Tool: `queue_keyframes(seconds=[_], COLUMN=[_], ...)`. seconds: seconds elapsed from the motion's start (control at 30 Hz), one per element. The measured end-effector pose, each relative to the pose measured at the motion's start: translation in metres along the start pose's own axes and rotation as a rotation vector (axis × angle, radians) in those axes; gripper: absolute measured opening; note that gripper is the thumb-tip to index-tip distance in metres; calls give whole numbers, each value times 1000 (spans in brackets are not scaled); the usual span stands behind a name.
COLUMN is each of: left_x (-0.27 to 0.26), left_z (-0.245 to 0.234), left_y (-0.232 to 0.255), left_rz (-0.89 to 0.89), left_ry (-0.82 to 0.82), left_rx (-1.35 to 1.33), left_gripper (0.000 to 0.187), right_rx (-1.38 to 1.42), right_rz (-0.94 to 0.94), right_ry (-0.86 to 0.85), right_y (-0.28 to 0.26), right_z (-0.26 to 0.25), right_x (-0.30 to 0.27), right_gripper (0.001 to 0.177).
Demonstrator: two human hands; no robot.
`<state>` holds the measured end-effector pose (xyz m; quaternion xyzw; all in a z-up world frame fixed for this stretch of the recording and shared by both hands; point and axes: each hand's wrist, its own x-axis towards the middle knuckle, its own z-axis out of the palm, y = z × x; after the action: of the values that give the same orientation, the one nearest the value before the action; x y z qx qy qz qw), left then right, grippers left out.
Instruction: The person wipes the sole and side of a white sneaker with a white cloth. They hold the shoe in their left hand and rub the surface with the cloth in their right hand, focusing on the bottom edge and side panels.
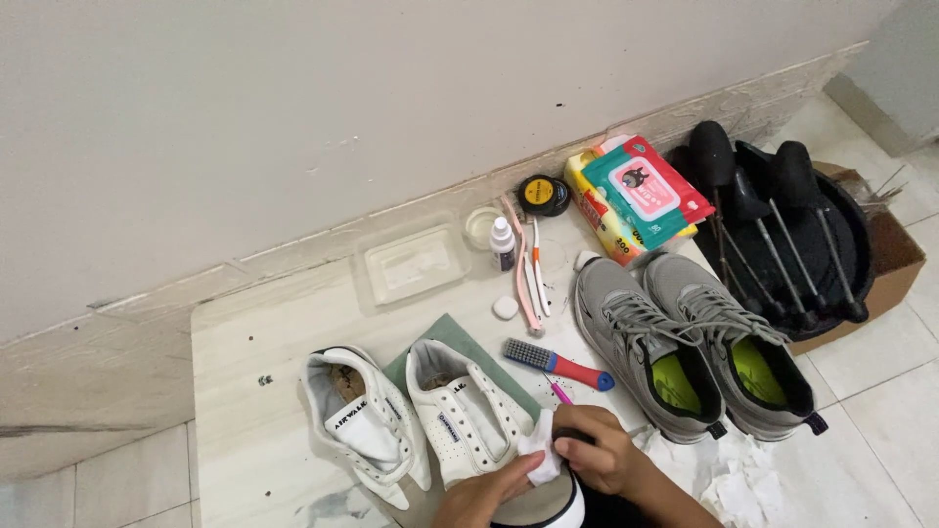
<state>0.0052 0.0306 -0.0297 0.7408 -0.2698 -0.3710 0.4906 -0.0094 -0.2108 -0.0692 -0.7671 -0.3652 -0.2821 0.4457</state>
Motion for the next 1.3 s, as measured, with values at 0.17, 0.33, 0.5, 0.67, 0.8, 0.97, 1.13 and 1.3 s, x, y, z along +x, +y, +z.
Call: queue_keyframes(seconds=[0.17, 0.33, 0.5, 0.67, 0.8, 0.97, 1.13, 1.3], left_x=[0, 0, 1, 20, 11, 10, 15, 30], left_z=[0, 1, 0, -2, 0, -4, 2, 1], left_y=[-3, -2, -16, 7, -42, -28, -45, 51], left_rz=[9, 0, -8, -834, -416, -536, -532, -1015], left_ry=[9, 13, -20, 12, -206, -180, -218, 413], left_rx=[60, 88, 115, -87, 223, 110, 171, -554], left_gripper=[100, 94, 95, 58, 88, 62, 55, 37], right_rx=[50, -78, -191, -204, -407, 56, 705, 961], right_rz=[238, 494, 563, 648, 509, 617, 703, 905], right_ry=[412, 543, 465, 451, 486, 223, -19, 79], right_y=[25, 53, 91, 76, 38, -33, -35, -23], right_z=[-1, -6, 10, 3, -3, -21, -21, -8], right_x=[14, 40, 14, 23, 41, 59, 50, 19], right_gripper=[9, 24, 32, 44, 51, 55, 70, 27])
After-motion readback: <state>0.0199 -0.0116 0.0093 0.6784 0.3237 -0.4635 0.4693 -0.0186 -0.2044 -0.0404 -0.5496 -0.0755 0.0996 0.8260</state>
